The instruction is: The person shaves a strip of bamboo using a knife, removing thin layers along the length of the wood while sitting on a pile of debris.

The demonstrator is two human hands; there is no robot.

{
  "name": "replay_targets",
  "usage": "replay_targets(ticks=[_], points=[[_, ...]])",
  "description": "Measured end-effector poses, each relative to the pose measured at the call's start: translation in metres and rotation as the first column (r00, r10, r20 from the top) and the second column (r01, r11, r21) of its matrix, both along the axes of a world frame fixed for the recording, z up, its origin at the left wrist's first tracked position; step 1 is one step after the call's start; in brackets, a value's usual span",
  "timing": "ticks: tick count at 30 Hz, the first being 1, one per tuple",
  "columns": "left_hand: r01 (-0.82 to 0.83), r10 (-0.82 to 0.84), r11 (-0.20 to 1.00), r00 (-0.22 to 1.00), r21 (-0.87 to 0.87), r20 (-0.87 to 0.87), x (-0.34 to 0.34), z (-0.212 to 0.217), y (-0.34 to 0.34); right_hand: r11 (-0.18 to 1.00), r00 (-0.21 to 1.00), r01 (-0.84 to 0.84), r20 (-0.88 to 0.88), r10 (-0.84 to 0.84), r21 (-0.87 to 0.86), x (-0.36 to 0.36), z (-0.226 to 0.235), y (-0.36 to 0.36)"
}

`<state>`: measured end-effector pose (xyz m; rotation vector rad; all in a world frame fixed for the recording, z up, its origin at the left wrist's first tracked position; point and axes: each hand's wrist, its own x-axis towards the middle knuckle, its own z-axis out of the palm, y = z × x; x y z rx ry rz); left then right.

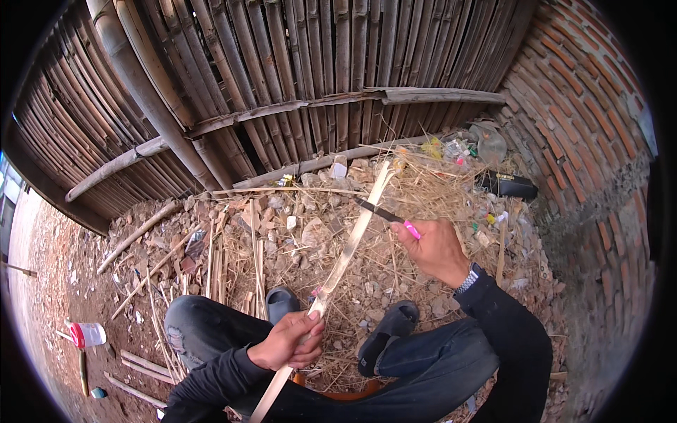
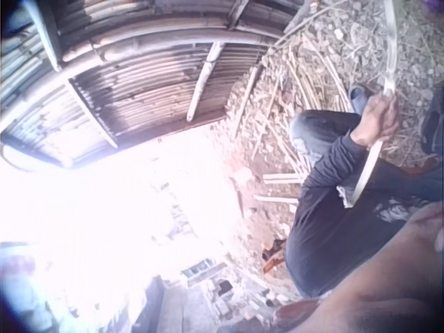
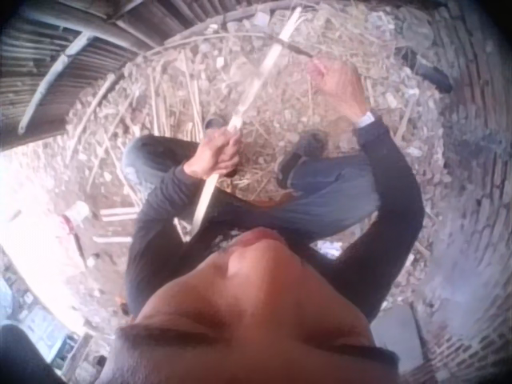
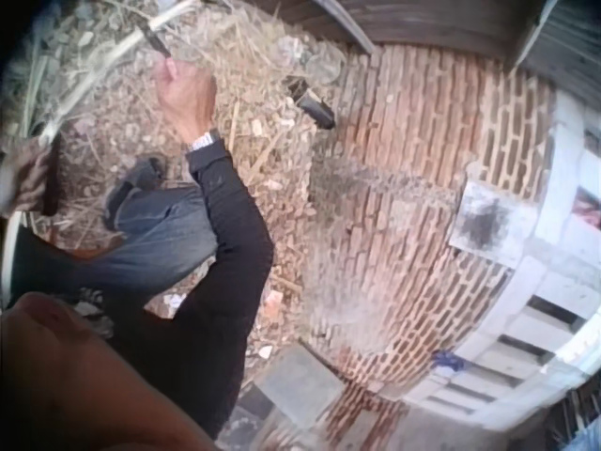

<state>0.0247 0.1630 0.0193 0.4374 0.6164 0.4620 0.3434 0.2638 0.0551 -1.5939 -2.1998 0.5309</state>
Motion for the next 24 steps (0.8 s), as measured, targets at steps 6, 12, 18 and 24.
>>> replay_targets(ticks=[6, 12, 18, 24], points=[[-0.006, 0.006, 1.0, 0.999, -0.003, -0.05, 0.005, -0.003, 0.003, 0.989, 0.992, -0.119, 0.045, 0.116, 0.086, -0.014, -0.016, -0.01], [0.017, -0.018, 0.998, 0.999, -0.053, -0.027, 0.0, -0.001, -0.004, 0.998, 0.993, 0.064, -0.097, -0.062, 0.017, -0.001, -0.021, 0.01], [0.086, -0.085, 0.996, 0.996, -0.01, 0.041, -0.004, -0.003, -0.002, 0.962, 0.958, 0.239, -0.191, -0.212, 0.134, 0.019, 0.006, 0.009], [0.024, -0.007, 0.998, 0.953, -0.05, 0.303, 0.0, -0.01, 0.0, 0.972, 0.955, 0.218, -0.227, -0.193, 0.091, 0.001, 0.007, -0.003]])
